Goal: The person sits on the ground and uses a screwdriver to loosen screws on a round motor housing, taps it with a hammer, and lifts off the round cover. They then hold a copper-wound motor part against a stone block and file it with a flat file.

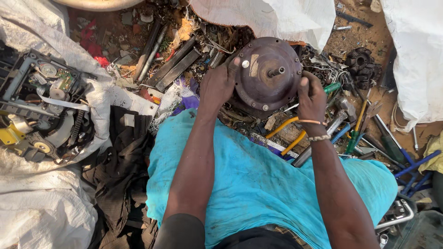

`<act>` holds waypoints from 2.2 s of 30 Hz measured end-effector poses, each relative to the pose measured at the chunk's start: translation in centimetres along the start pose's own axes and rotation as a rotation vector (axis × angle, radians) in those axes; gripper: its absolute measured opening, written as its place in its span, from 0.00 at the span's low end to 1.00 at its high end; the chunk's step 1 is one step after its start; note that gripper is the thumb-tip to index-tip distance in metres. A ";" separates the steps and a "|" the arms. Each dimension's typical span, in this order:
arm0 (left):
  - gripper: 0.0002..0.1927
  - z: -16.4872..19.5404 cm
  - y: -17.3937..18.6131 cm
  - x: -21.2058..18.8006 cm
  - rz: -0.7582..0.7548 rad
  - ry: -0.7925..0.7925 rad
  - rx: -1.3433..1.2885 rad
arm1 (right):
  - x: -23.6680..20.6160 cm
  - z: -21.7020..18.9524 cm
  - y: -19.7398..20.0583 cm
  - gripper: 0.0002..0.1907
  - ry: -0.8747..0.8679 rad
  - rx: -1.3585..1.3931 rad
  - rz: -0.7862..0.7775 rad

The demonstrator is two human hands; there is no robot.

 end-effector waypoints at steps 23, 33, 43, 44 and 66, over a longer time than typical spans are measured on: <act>0.30 6.8 0.2 -4.3 -0.098 -0.665 -0.245 | 0.2 -3.7 8.9 0.24 0.098 0.849 0.301; 0.31 1.3 -4.7 -4.6 -0.209 -0.113 -0.416 | -0.9 3.6 3.0 0.17 -0.269 1.221 0.190; 0.30 1.4 -4.8 -5.3 -0.371 0.439 -0.836 | -6.1 -0.7 4.2 0.16 -0.743 1.241 -0.107; 0.30 2.1 -4.1 -5.3 -0.326 0.344 -0.847 | -6.5 -1.6 4.2 0.18 -0.691 1.253 -0.113; 0.28 5.3 0.8 -8.6 -0.090 -0.272 -0.707 | -9.2 -6.0 5.9 0.26 -0.117 1.001 0.183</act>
Point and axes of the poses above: each hand's wrist, its own x-axis towards the middle knuckle, its own y-axis out of the back of the hand, z = x × y, the point moved 1 cm from there along x, towards the middle knuckle, and after that the axes turned 10 degrees about -x, right-handed, at the moved point
